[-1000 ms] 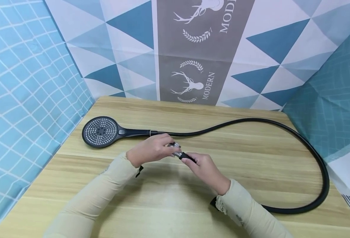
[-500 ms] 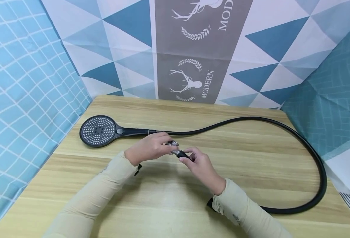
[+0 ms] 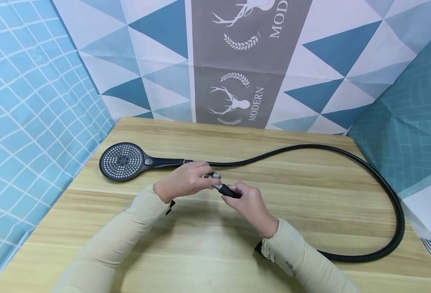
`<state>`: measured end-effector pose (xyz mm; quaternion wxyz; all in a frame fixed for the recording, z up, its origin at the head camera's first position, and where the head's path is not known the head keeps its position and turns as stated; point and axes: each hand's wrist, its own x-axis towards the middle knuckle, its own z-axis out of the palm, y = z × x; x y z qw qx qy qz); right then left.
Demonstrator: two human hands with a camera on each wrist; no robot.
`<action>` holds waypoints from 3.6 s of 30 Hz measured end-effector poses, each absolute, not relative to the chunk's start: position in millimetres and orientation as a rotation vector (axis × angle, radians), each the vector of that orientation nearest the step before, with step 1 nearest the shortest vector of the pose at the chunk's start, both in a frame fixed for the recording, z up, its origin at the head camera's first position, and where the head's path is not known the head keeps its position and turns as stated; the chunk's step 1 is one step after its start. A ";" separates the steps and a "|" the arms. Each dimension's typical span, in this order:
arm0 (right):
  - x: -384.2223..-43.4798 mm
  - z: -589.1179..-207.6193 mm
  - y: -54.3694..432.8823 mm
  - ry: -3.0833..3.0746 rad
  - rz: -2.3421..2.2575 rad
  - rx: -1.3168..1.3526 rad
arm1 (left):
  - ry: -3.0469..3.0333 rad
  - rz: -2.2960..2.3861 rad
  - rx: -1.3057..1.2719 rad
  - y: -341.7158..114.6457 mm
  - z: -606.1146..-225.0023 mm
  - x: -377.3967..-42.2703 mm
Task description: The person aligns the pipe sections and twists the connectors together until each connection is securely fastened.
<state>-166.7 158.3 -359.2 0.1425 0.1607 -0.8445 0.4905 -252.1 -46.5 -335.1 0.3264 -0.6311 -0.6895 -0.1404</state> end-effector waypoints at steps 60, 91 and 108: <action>-162.0 -355.4 164.0 -2.554 1.365 0.521 | -1.874 -0.381 -1.665 -46.0 -337.3 -244.3; -151.4 -340.7 152.0 -2.836 1.187 0.356 | -1.886 -0.378 -1.659 -46.9 -343.9 -247.0; -154.5 -355.8 157.1 -2.521 1.319 0.308 | -1.878 -0.380 -1.667 -43.6 -343.1 -247.7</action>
